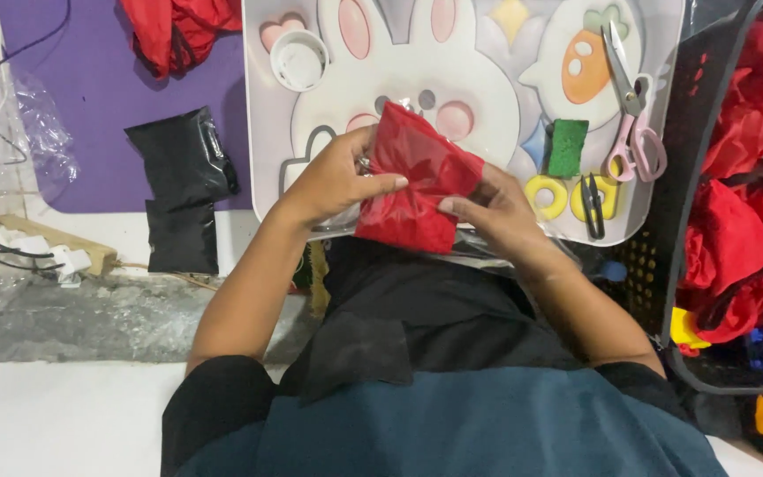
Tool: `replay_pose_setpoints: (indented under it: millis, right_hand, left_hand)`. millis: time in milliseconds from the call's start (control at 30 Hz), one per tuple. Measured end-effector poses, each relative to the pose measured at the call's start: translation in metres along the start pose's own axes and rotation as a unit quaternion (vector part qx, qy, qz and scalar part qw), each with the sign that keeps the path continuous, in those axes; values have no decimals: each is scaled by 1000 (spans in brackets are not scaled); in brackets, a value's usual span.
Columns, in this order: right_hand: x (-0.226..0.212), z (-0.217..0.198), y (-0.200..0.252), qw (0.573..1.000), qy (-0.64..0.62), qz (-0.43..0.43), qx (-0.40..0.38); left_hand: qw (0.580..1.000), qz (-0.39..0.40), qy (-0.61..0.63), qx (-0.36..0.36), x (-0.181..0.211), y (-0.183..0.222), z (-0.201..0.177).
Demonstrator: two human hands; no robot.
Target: Folding a red garment and placing it into a clear plastic sleeve followed by a black shipping bag.
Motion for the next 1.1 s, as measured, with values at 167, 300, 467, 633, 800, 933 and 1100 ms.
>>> replay_pose_setpoints:
  millis: [167, 300, 467, 633, 800, 933, 1100]
  right_hand:
    - [-27, -6, 5, 993, 24, -51, -102]
    - [0, -9, 2, 985, -29, -152, -71]
    - [27, -24, -8, 978, 117, -172, 26]
    - [-23, -18, 1, 980, 99, -171, -31]
    - [-76, -47, 21, 933, 216, -267, -110]
    - [-56, -110, 26, 936, 164, -292, 105]
    - [10, -92, -2, 962, -149, -174, 147]
  left_hand:
    - [997, 5, 68, 47, -6, -1, -13]
    - [991, 7, 122, 55, -30, -1, -16]
    - [976, 5, 210, 60, -35, 2, 1]
    - [973, 7, 207, 106, -56, -1, -10]
    - [940, 41, 249, 232, -73, 4, -42]
    - [886, 5, 339, 317, -62, 9, -37]
    - [794, 77, 467, 381, -77, -3, -4]
Point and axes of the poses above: each hand's wrist, its own y-axis away from the middle knuckle, its own z-axis out of the palm, x = y × z, the point moved 5 cm from there along -y, towards the middle knuckle, and after that the axes turned 7 degrees about -x, right-handed, at the moved point
